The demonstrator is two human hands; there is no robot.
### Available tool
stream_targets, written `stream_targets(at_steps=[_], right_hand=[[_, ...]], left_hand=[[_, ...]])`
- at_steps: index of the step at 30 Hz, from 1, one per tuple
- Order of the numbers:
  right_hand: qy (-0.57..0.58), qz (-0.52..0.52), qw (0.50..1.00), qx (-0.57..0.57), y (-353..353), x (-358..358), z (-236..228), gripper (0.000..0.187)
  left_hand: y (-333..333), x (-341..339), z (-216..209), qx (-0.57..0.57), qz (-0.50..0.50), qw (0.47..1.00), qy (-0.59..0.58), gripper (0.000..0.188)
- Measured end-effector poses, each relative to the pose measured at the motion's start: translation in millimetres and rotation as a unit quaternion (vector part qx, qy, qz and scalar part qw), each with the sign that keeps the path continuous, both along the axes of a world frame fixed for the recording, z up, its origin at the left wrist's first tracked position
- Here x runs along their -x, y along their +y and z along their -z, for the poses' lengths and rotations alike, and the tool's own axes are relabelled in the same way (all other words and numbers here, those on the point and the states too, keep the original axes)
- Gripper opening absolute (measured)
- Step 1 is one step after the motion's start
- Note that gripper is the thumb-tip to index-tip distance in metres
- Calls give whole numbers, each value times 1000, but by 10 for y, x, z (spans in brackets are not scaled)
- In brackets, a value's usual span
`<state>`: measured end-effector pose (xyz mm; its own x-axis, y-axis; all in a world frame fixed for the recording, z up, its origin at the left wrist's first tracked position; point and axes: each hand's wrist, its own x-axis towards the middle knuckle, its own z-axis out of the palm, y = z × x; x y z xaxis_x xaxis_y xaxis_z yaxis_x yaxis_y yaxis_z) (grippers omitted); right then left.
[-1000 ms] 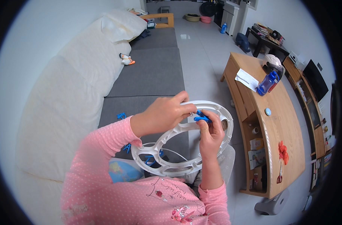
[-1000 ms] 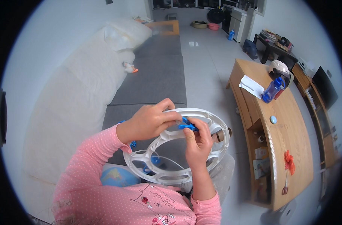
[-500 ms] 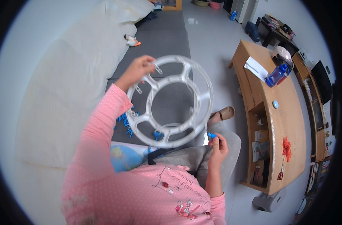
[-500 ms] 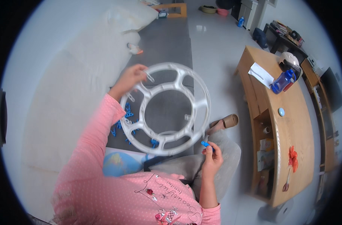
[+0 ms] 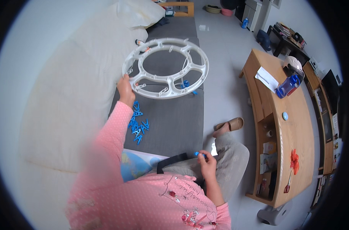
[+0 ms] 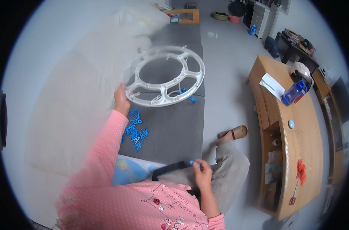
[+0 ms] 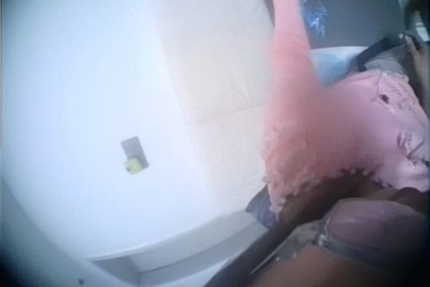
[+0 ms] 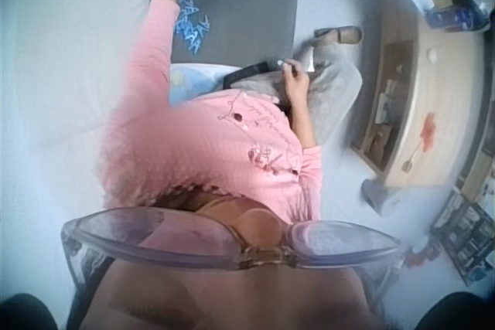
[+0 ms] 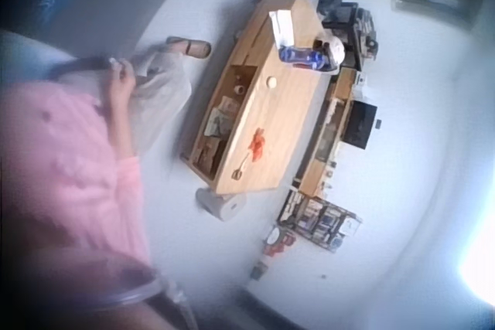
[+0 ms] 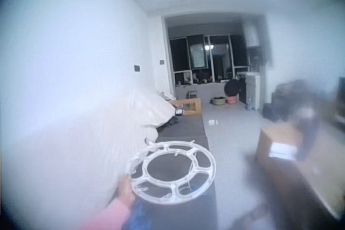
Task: The person sits on the floor and attaches blue plastic clips to a white circular frame. They then gather the remaining clips, move to the kitchen sink, and rinse the clips under running water.
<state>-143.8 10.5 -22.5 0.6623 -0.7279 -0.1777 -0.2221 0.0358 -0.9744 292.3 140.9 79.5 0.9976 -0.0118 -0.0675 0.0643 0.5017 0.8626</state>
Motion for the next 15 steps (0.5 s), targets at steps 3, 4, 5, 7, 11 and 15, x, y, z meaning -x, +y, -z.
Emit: stream_targets(at_steps=[3, 4, 5, 7, 11, 15], right_hand=[[26, -28, 999, 11, 33, -11, 42, 19], [23, -29, 999, 13, 33, -28, 81, 20], [20, -31, 999, 15, 24, -61, 149, 22], [-1, -56, 998, -14, 59, -149, 142, 27], [-76, -201, 976, -28, 279, -513, -54, 47], [-10, -295, 948, 121, 311, -623, -255, 52]], left_hand=[[16, 99, 122, 9, -35, 999, 36, 26], [17, 128, 163, 9, -44, 998, 48, 26], [12, 149, 197, 22, -45, 997, 57, 26], [24, 178, 287, 45, -48, 995, 75, 26], [-5, 293, 382, 90, -54, 988, 113, 26], [49, 295, 512, 149, -43, 977, 143, 25]])
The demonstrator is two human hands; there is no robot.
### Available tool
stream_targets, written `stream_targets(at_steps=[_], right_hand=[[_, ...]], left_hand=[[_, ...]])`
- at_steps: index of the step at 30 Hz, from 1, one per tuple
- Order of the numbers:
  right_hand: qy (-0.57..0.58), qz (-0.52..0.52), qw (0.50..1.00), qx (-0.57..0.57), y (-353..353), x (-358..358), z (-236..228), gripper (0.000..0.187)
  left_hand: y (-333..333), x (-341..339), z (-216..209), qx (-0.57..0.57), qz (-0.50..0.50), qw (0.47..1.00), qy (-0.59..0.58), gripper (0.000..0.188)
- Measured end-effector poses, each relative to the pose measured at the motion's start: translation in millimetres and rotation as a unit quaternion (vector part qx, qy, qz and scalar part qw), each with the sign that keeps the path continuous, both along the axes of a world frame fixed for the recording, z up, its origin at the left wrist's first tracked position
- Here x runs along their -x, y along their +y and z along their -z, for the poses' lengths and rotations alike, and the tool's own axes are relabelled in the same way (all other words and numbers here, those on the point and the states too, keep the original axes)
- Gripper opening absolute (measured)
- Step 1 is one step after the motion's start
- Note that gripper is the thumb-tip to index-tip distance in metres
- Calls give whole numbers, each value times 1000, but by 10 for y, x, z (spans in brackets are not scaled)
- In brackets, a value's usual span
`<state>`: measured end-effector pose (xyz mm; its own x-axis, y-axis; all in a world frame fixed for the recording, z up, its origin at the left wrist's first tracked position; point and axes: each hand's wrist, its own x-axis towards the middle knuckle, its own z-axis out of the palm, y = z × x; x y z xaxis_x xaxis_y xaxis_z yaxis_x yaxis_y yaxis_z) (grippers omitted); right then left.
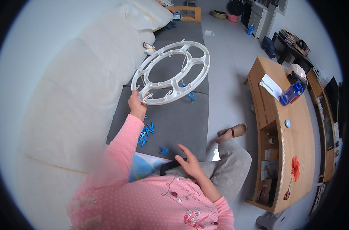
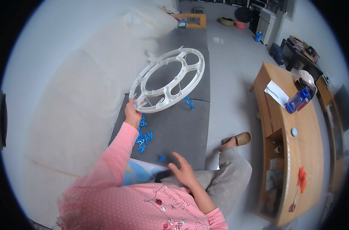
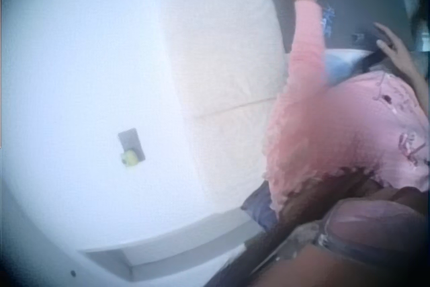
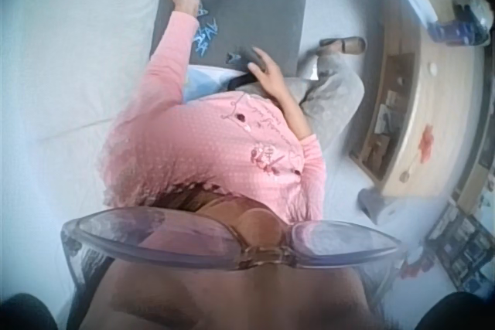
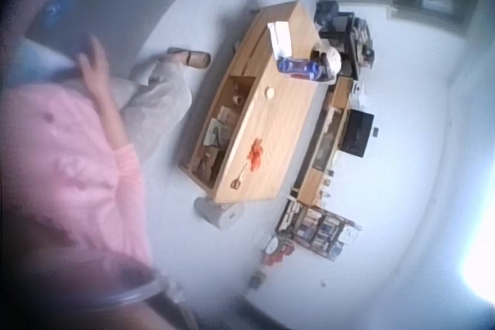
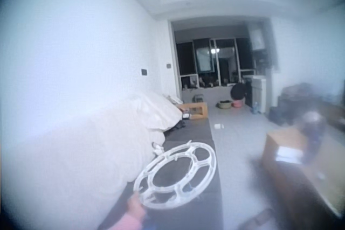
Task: The person sits on the floor and attaches blue plastic clips to a white circular frame. They then gather the remaining clips, move to the kitchen sink, and rinse the clips under running water.
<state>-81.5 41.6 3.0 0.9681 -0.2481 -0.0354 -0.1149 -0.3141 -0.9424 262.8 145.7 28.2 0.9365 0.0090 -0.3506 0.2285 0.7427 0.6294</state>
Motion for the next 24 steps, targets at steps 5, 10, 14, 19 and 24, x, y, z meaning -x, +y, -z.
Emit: stream_targets(at_steps=[5, 10, 14, 19, 24], right_hand=[[-49, 110, 973, -196, -177, 41, 56, 59], [-170, 215, 917, -291, -334, 22, -556, 56], [-168, 382, 860, -295, -519, 216, -683, 35], [-239, 426, 816, -309, -439, 592, -962, 22], [-328, 545, 725, -263, -261, 1033, -1224, 21]], left_hand=[[-49, 252, -90, 45, 84, 995, -4, 27], [-338, 940, -173, 3, 189, 980, -60, 24], [-607, 1459, -333, -21, 294, 949, -111, 29], [-503, 1568, -609, -33, 474, 851, -223, 40], [-499, 1715, -786, -156, 635, 728, -207, 36]])
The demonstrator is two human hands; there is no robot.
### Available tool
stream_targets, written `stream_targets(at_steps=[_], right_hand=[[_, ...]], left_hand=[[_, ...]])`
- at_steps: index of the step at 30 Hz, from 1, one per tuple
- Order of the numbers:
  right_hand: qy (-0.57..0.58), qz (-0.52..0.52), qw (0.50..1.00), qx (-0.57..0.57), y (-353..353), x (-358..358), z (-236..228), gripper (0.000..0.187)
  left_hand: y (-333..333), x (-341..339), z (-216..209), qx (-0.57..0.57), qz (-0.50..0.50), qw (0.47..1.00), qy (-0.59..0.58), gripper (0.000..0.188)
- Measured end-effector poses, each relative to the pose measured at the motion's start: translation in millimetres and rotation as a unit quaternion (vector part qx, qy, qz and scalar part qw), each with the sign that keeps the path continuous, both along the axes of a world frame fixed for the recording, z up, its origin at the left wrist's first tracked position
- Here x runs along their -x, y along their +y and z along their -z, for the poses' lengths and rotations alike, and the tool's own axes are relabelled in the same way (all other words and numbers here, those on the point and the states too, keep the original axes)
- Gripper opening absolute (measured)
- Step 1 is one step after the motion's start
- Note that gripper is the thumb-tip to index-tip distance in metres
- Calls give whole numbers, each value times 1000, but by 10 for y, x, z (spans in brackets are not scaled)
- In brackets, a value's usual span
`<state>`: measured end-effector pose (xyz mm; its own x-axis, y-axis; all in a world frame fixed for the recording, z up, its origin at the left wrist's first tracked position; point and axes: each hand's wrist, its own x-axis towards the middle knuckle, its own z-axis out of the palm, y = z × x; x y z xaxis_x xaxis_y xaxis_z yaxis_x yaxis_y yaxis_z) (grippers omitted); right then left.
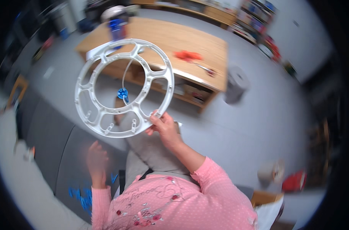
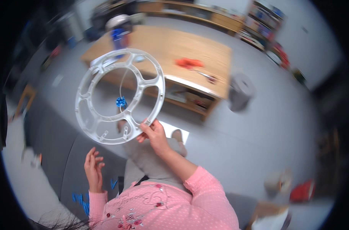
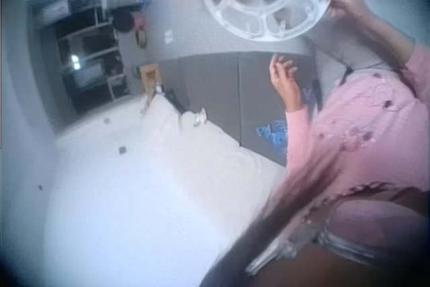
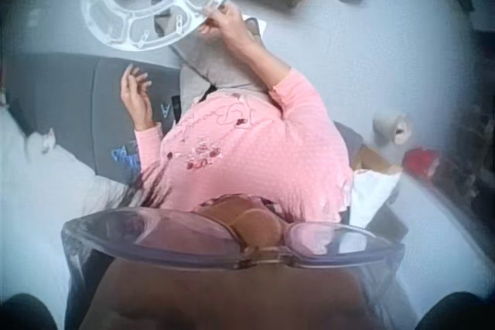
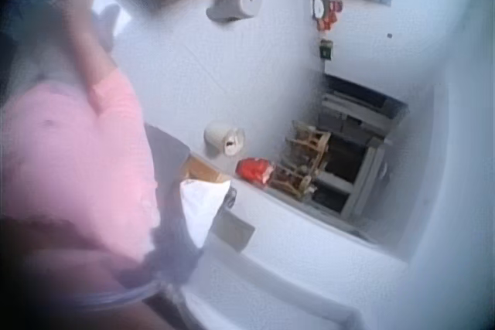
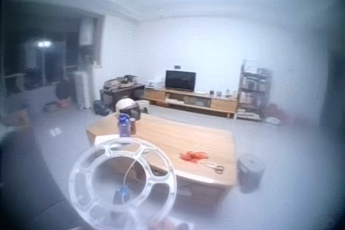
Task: The person sits on the floor and attaches blue plastic clips to a white circular frame. They then gather the remaining clips, move to the kitchen sink, and rinse the clips under running water.
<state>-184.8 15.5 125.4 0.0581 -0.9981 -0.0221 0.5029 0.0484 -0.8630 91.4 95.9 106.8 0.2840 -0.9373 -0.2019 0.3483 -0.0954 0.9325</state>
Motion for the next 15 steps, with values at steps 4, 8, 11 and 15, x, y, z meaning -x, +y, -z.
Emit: stream_targets(at_steps=[4, 8, 11, 15], right_hand=[[-28, 155, 987, 25, 476, 541, -238, 20], [-49, 334, 941, 7, 361, -483, -453, 23], [-31, 472, 881, -20, 233, -697, -357, 25], [-138, 571, 803, -100, 17, -761, 126, 25]], left_hand=[[89, 363, -140, 5, 128, 989, -72, 29], [-871, -834, -223, 42, 290, 950, -110, 26], [-1439, -1108, -165, -13, 326, 945, 2, 25], [-1916, -1636, -223, -48, 366, 928, -52, 24]])
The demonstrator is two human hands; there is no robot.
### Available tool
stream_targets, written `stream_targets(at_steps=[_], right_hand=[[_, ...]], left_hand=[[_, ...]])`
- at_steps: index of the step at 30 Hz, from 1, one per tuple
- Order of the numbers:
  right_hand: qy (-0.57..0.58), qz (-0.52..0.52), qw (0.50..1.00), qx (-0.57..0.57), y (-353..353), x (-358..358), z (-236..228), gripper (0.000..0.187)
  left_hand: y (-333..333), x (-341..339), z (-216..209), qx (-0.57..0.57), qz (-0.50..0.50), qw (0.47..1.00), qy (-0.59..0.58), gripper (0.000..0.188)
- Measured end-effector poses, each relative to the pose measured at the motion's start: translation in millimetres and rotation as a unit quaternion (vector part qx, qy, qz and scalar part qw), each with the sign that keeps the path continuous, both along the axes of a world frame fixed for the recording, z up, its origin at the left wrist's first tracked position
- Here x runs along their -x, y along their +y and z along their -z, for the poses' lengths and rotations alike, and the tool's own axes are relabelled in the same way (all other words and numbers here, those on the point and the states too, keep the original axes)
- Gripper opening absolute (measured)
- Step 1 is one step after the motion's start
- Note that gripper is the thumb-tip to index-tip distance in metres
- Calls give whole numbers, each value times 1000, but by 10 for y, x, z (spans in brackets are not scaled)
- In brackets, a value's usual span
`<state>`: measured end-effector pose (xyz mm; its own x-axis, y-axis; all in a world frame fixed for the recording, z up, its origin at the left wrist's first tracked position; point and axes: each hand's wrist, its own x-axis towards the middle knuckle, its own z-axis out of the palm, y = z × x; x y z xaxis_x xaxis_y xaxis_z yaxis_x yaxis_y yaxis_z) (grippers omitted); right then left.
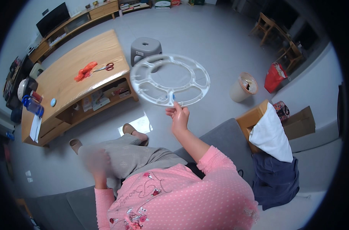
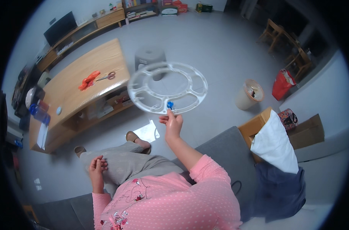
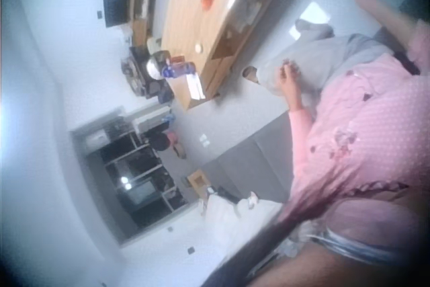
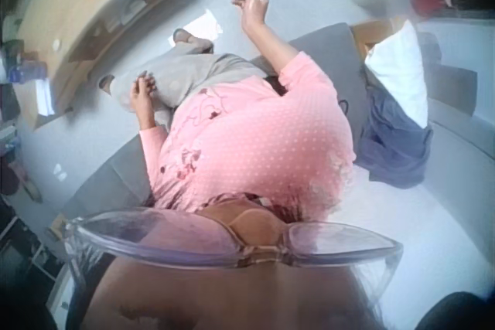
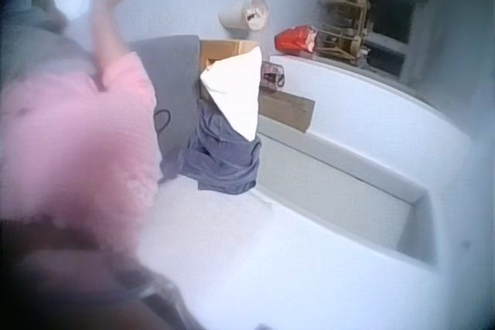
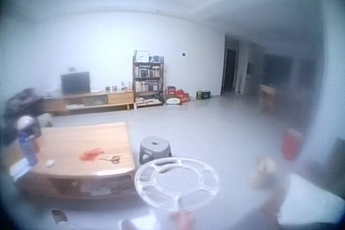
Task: The person sits on the floor and attaches blue plastic clips to a white circular frame. They then gather the remaining clips, move to the kitchen sink, and rinse the clips under running water.
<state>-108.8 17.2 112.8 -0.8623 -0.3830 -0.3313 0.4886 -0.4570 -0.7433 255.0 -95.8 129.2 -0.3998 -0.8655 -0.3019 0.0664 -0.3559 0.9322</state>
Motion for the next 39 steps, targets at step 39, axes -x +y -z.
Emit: stream_targets(at_steps=[39], right_hand=[[-15, -182, 951, -251, 329, 2011, 2611, 37]], left_hand=[[245, 771, 798, 165, -49, 979, -112, 24]])
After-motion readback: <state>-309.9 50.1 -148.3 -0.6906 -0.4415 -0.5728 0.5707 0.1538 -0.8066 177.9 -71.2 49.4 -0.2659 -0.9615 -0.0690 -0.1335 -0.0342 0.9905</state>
